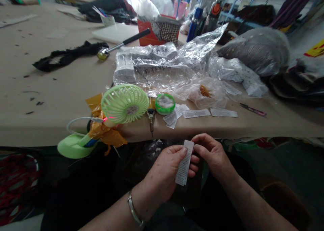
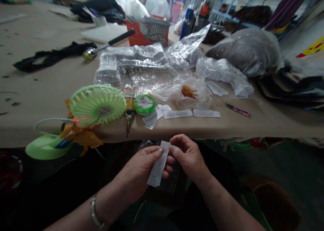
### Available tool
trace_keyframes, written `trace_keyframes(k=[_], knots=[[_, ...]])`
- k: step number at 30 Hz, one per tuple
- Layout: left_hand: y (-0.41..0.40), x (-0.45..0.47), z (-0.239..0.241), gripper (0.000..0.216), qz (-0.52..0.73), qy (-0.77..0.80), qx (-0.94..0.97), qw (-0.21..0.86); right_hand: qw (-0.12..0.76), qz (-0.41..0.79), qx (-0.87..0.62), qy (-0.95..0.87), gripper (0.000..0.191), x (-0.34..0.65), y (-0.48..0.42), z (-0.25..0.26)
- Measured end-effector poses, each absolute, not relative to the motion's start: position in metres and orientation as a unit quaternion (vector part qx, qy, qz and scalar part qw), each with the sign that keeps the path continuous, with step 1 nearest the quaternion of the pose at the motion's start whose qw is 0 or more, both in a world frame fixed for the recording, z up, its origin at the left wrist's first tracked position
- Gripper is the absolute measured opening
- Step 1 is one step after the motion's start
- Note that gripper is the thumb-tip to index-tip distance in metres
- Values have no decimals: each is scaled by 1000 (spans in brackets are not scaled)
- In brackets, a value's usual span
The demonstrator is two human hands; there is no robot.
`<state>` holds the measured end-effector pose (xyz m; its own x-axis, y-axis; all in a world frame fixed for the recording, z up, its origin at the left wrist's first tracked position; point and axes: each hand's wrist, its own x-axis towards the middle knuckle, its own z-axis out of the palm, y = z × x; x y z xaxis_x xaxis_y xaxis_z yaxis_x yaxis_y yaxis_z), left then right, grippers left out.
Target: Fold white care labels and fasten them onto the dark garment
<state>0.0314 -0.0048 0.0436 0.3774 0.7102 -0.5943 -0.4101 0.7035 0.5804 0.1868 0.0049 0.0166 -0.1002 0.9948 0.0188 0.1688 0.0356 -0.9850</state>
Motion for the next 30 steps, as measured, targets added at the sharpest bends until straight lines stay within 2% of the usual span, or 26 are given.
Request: trace_keyframes(k=[3, 11, 12, 15, 17, 19, 25, 30], knots=[[-7, 31, 45, 19, 333, 425, 190, 820, 425, 540, -491, -535, 18, 181, 8, 16], [-10, 21, 37, 21, 296, 378, 201, 854, 419, 605, -464, -493, 14, 177, 2, 16], [-10, 20, 36, 21, 295, 376, 201, 855, 414, 626, -443, -490, 17, 178, 3, 16], [-12, 17, 38, 21, 287, 359, 197, 866, 355, 708, -357, -496, 45, 183, 10, 14], [-13, 16, 39, 21, 276, 348, 197, 874, 303, 753, -298, -503, 53, 186, 14, 13], [-15, 16, 41, 22, 263, 346, 202, 878, 278, 778, -265, -498, 47, 186, 17, 10], [-15, 16, 40, 26, 257, 358, 216, 871, 290, 812, -262, -434, 21, 179, 18, 2], [-15, 18, 36, 26, 263, 370, 223, 863, 296, 811, -284, -417, 19, 177, 17, 4]])
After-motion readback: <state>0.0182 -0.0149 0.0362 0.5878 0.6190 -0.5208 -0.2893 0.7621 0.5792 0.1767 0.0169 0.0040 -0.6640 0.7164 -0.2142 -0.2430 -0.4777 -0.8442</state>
